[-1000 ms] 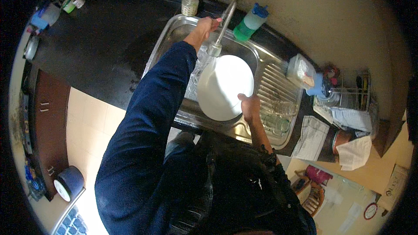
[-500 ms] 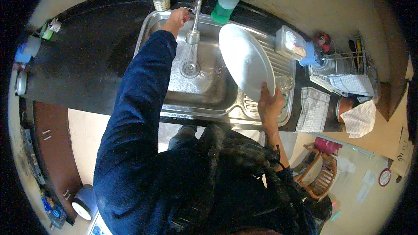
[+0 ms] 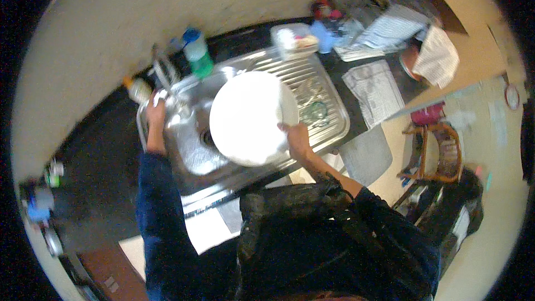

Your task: The person washes a white plate, a fork, a glass, and a small bowl in a kitchen sink using a sponge and running water. After rinsing each item, they place them into a dish rack to dry.

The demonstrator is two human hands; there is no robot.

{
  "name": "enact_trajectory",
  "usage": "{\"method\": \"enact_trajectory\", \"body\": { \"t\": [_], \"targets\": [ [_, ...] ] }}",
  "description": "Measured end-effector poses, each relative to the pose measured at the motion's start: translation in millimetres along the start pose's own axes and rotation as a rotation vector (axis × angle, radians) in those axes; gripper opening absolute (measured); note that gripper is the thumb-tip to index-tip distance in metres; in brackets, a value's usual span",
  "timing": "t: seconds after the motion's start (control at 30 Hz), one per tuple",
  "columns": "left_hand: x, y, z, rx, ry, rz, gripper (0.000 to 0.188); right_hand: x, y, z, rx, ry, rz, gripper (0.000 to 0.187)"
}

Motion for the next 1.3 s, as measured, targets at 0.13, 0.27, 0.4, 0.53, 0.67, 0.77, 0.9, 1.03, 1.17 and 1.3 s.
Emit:
{"method": "enact_trajectory", "body": {
  "t": [0.13,0.27,0.4,0.53,0.67,0.77,0.9,1.03,1.17,1.3],
  "targets": [
    [-6,-98,-27,-0.373,-0.089,0.204,0.051,-26,-12,-68,-0.072,0.106,0.092,0.034],
    [-82,-226,-22,-0.551,-0.044,0.205,0.044,3,-54,-136,-0.022,0.4,-0.059,0.029],
    [-216,-290,34,-0.42,-0.269,0.251,0.037,-15,-72,-231,-0.136,0.529,-0.059,0.026],
    [-352,-305,106,-0.117,-0.394,0.452,0.028,-35,-107,-341,-0.344,0.506,-0.083,0.029],
    [-458,-319,207,0.253,-0.569,0.432,0.027,-88,-135,-451,-0.588,0.424,0.049,0.03],
    [-499,-333,292,0.522,-0.706,0.281,0.027,-116,-163,-520,-0.663,0.268,0.04,0.026],
    [-553,-361,388,0.809,-0.865,-0.048,0.029,-149,-202,-572,-0.783,0.442,0.096,0.031],
    [-585,-344,478,0.948,-0.916,-0.219,0.029,-196,-207,-606,-0.793,0.637,0.124,0.036],
    [-592,-262,567,0.934,-1.049,-0.381,0.024,-230,-202,-630,-0.865,0.43,0.11,0.028],
    [-611,-226,650,0.706,-1.117,-0.51,0.043,-269,-219,-663,-1.082,0.515,0.178,0.034]
  ]
}}
Point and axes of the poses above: each hand's wrist, its own y-axis towards the middle knuckle, its own z-axis out of the palm, x = y × z, the point moved 5 cm from there along y, towards the middle knuckle, and after that the axes turned 5 degrees about z, right-handed, at the moved point
